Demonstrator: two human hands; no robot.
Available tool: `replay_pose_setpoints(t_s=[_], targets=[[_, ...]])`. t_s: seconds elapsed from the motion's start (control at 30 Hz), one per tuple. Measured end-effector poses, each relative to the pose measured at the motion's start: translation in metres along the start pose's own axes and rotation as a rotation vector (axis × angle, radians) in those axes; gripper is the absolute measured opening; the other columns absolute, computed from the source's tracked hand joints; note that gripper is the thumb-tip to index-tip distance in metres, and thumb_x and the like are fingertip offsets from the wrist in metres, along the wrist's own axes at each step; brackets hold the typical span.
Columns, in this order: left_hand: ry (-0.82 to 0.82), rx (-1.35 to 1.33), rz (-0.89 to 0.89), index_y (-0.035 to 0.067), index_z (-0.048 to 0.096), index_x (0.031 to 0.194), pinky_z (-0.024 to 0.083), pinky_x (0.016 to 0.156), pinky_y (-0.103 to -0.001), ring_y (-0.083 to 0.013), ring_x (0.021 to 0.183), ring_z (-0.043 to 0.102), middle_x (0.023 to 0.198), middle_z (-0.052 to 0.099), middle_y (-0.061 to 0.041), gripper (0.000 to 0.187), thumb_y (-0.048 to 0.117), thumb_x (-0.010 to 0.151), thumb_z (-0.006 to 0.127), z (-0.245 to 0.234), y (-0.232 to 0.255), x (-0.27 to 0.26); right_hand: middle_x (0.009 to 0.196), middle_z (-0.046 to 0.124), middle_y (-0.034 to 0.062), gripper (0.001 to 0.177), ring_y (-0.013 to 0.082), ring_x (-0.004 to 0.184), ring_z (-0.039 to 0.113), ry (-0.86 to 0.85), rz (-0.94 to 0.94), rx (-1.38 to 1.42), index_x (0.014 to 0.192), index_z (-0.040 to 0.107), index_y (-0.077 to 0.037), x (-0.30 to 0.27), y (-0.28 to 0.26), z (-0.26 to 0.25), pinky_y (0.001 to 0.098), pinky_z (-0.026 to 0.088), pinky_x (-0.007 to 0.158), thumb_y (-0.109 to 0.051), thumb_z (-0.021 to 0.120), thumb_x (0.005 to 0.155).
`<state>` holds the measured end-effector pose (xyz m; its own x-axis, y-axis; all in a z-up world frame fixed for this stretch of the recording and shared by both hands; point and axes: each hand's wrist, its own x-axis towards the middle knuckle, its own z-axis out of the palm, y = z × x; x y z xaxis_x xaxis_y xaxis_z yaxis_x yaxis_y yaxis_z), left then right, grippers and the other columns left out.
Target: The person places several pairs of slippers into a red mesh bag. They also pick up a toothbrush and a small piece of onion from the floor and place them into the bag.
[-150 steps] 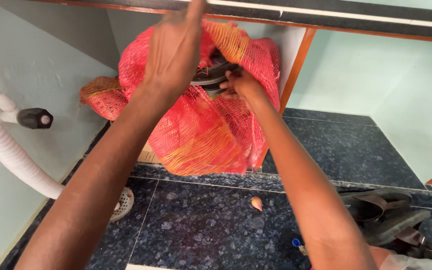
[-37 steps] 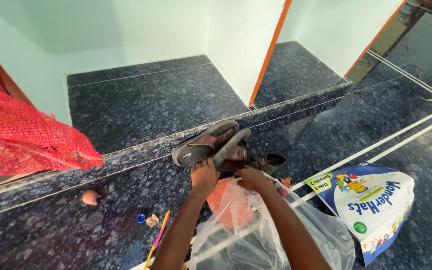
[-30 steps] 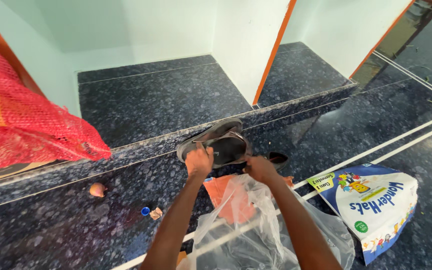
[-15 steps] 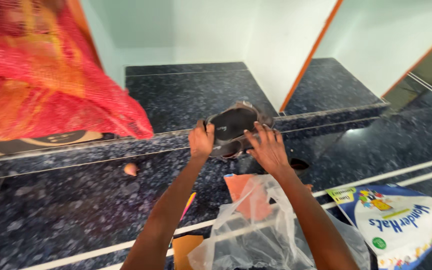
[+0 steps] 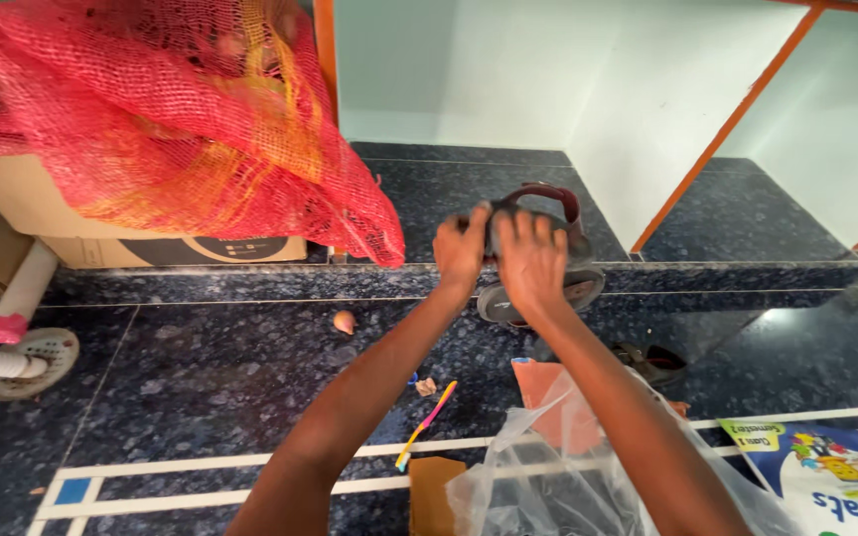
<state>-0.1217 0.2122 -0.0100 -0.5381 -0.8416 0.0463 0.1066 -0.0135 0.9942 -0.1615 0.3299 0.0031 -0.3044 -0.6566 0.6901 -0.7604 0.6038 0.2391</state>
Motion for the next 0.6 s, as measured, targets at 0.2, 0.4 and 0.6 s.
replay_pose_setpoints(t_s=[0.2,0.4,0.6], targets=[[0.281,0.257,0.487,0.006,0.062,0.110,0.051,0.064,-0.054,-0.0428,0.073,0.069,0.076,0.069,-0.021,0.039,0.043,0.103,0.052,-0.055,0.022,0.048,0.116,0.069,0.0192,0.070,0.0395,0.104,0.068,0.133,0.448,0.423,0.135,0.056,-0.005,0.054,-0.003,-0.038,0.0555,0.051,0.085,-0.026,0.091,0.078],[0.785,0.338,0.840,0.005,0.056,0.124,0.049,0.086,-0.054,-0.0448,0.100,0.065,0.111,0.066,-0.023,0.026,0.024,0.106,0.055,-0.197,-0.018,0.129,0.123,0.071,0.0180,0.067,0.0392,0.110,0.067,0.275,0.461,0.602,0.133,0.055,-0.008,0.086,-0.016,-0.083,0.0517,0.051,0.088,-0.023,0.093,0.080],[0.858,0.492,0.138,0.008,0.037,0.147,0.044,0.094,-0.062,-0.0503,0.122,0.046,0.135,0.045,-0.031,0.081,0.053,0.090,0.073,-0.329,-0.019,0.157,0.129,0.071,0.0106,0.065,0.0267,0.123,0.068,0.385,0.273,1.031,0.138,0.053,-0.008,0.108,-0.032,-0.117,0.0401,0.056,0.104,-0.019,0.092,0.087]])
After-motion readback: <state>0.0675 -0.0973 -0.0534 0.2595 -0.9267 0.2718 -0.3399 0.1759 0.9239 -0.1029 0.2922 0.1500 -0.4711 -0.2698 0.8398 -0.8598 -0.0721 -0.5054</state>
